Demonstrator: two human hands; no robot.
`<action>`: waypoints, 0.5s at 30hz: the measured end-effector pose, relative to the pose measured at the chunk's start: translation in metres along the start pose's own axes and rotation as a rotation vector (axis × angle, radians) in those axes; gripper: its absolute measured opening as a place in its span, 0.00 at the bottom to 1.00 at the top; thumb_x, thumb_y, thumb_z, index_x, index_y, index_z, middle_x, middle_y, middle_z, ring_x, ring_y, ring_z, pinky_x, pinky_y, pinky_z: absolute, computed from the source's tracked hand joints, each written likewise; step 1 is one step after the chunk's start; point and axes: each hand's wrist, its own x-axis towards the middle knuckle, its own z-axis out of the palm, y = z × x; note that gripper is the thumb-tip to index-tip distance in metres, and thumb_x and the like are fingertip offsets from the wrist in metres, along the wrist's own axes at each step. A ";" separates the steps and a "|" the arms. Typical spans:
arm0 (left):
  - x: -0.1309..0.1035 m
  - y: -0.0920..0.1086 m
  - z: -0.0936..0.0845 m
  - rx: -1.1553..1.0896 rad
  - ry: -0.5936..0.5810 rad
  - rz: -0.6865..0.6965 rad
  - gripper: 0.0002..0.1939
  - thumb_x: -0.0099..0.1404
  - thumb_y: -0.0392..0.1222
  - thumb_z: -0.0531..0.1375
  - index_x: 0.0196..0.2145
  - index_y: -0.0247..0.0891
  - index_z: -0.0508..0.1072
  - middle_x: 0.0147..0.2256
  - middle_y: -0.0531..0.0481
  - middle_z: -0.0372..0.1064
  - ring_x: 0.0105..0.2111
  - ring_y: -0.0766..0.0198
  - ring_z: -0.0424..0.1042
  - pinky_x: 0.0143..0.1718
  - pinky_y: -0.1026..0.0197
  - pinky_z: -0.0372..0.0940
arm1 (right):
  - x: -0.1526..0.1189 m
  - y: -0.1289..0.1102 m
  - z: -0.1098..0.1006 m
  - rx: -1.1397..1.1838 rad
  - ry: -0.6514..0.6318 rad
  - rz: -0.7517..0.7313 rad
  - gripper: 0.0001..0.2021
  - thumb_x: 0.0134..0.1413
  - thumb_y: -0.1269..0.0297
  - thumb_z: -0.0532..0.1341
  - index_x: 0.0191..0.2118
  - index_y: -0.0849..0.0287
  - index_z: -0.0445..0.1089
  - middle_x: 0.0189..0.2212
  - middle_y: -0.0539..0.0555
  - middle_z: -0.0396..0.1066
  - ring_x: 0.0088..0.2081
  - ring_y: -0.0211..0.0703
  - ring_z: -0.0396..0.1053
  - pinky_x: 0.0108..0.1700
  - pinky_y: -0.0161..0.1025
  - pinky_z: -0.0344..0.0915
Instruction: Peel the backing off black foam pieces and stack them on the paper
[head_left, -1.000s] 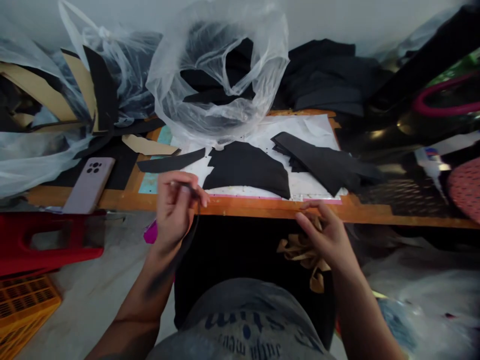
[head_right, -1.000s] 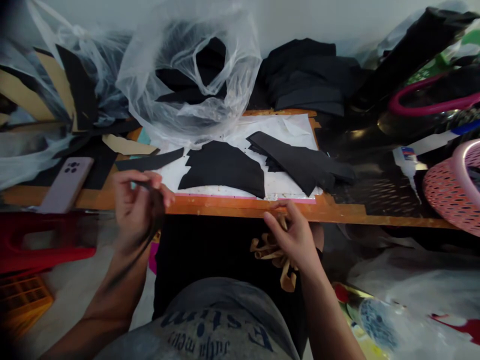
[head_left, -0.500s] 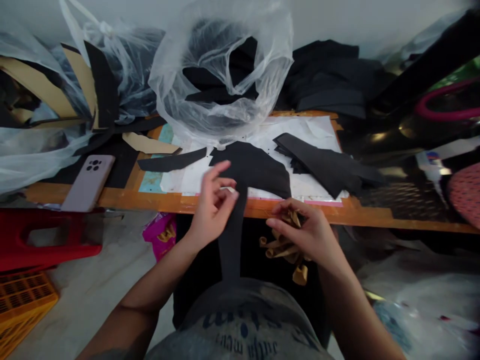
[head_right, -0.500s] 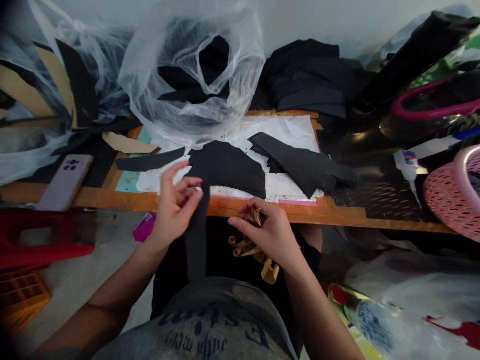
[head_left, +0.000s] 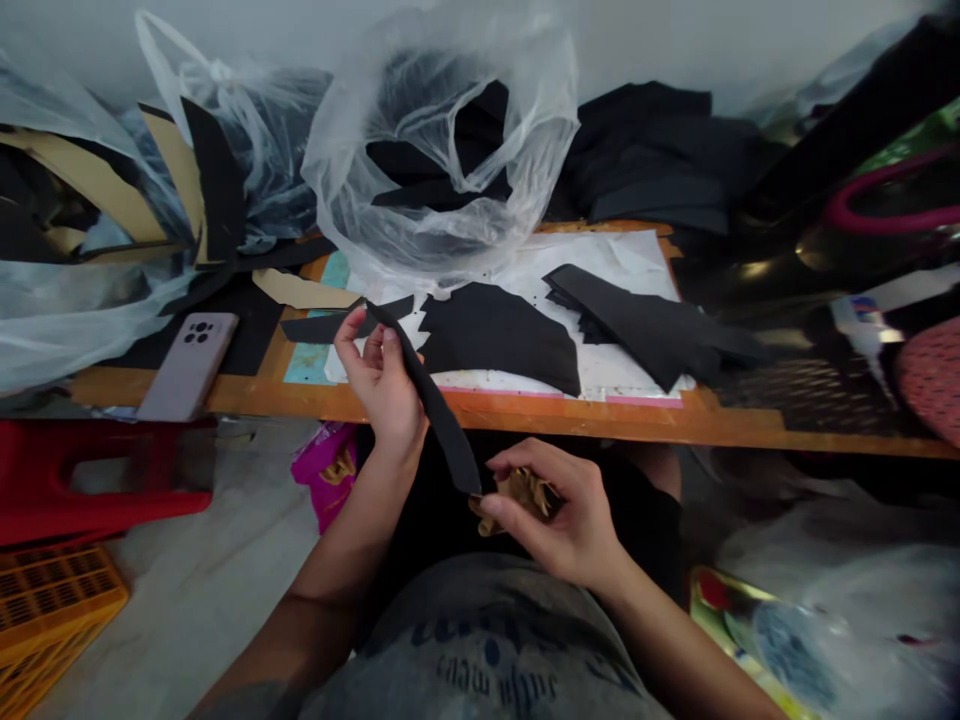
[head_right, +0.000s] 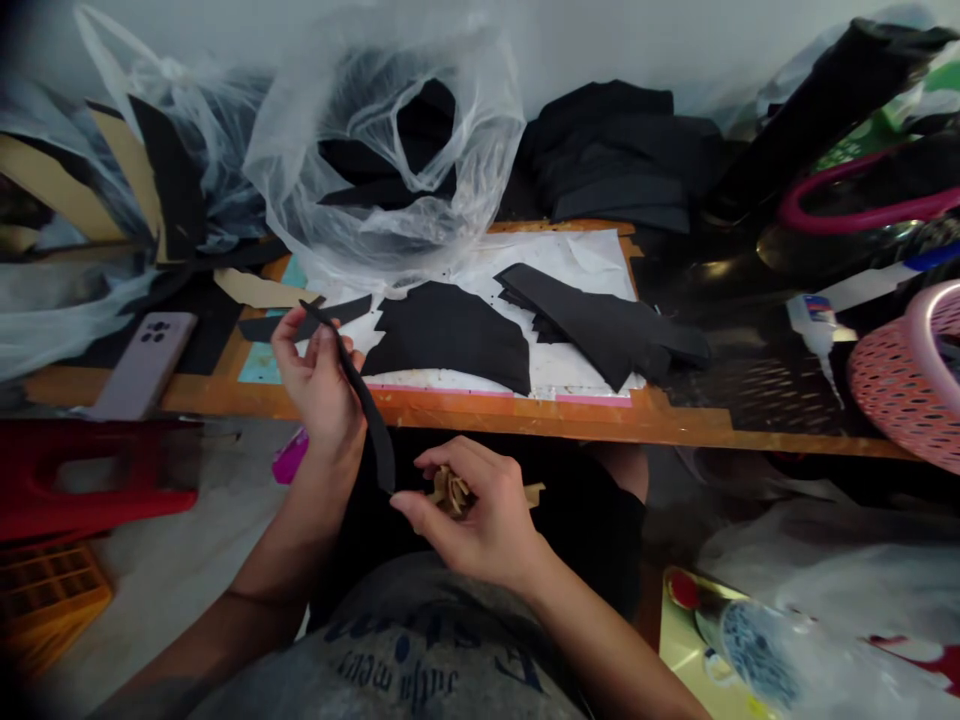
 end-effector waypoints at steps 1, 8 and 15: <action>0.001 -0.002 -0.002 0.041 0.007 0.029 0.21 0.71 0.50 0.62 0.57 0.48 0.61 0.45 0.49 0.71 0.33 0.70 0.71 0.30 0.69 0.66 | 0.000 -0.001 0.001 0.002 0.000 0.003 0.07 0.59 0.64 0.69 0.41 0.58 0.75 0.31 0.51 0.75 0.30 0.38 0.72 0.32 0.35 0.65; 0.007 -0.012 -0.008 0.186 0.059 0.215 0.20 0.72 0.46 0.58 0.58 0.45 0.59 0.48 0.46 0.71 0.50 0.62 0.75 0.47 0.62 0.71 | -0.001 -0.001 0.005 0.010 0.030 0.049 0.03 0.63 0.69 0.64 0.36 0.59 0.75 0.26 0.48 0.71 0.25 0.34 0.66 0.29 0.33 0.60; 0.038 0.017 -0.046 0.578 -0.274 0.237 0.27 0.65 0.48 0.66 0.60 0.42 0.68 0.38 0.49 0.75 0.32 0.66 0.75 0.24 0.69 0.63 | 0.002 -0.004 -0.009 0.289 -0.008 0.282 0.11 0.60 0.62 0.68 0.29 0.58 0.70 0.18 0.45 0.67 0.19 0.32 0.58 0.22 0.31 0.53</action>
